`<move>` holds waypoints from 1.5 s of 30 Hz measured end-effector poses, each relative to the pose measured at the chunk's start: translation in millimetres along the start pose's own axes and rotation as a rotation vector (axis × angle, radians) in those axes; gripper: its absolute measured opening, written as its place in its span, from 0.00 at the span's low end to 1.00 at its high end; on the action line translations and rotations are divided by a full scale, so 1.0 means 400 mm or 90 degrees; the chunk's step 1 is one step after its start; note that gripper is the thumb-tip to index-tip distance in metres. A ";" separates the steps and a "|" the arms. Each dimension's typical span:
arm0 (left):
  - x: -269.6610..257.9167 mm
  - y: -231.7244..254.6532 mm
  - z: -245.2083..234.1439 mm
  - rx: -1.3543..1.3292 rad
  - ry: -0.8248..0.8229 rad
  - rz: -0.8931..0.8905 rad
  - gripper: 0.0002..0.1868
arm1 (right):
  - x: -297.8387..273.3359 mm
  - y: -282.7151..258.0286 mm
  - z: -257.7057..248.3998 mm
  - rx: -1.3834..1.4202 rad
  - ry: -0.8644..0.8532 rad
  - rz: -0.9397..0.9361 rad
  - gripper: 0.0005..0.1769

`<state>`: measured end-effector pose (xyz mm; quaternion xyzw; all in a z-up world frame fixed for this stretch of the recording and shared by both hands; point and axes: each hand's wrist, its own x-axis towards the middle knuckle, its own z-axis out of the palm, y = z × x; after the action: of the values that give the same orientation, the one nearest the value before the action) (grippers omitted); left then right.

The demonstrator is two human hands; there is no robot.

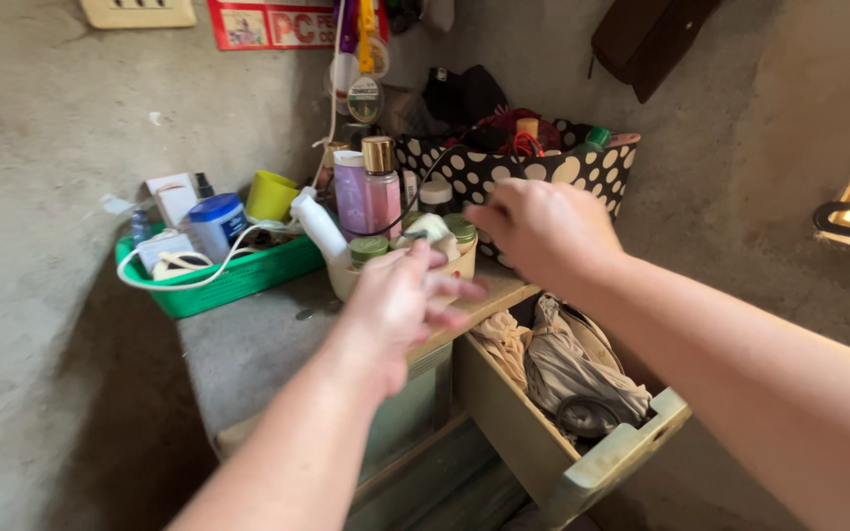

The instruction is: The person coils a purple charging cable, places it into a small box along with a white power adapter and another black cable, and puts the box and several cosmetic bottles onto a storage rack.

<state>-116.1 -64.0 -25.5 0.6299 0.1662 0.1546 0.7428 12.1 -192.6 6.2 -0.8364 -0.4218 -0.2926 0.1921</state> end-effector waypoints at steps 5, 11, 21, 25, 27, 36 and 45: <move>0.031 0.016 0.038 -0.222 0.095 0.054 0.18 | -0.047 -0.083 -0.010 0.177 0.062 -0.189 0.11; 0.110 0.032 0.015 -0.466 0.145 0.109 0.15 | -0.078 -0.080 0.014 0.243 0.038 -0.211 0.14; 0.135 0.088 -0.065 -0.534 0.033 0.283 0.17 | 0.117 0.083 0.185 0.130 0.057 0.061 0.11; 0.142 0.108 -0.110 -0.396 0.021 0.298 0.16 | 0.238 0.152 0.229 0.161 -0.064 0.230 0.10; 0.148 0.101 -0.128 -0.381 0.022 0.259 0.14 | 0.278 0.169 0.238 0.186 -0.091 0.269 0.09; 0.215 0.062 -0.152 -0.365 -0.078 0.169 0.14 | 0.216 0.193 0.231 0.311 0.179 0.246 0.09; 0.277 0.061 -0.084 -0.195 -0.170 0.231 0.16 | 0.178 0.248 0.166 0.215 0.069 0.114 0.15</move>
<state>-32.2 18.2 -12.3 0.5447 -0.0744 0.2240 0.8047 148.6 -169.4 -5.0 -0.8098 -0.3775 -0.2440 0.3770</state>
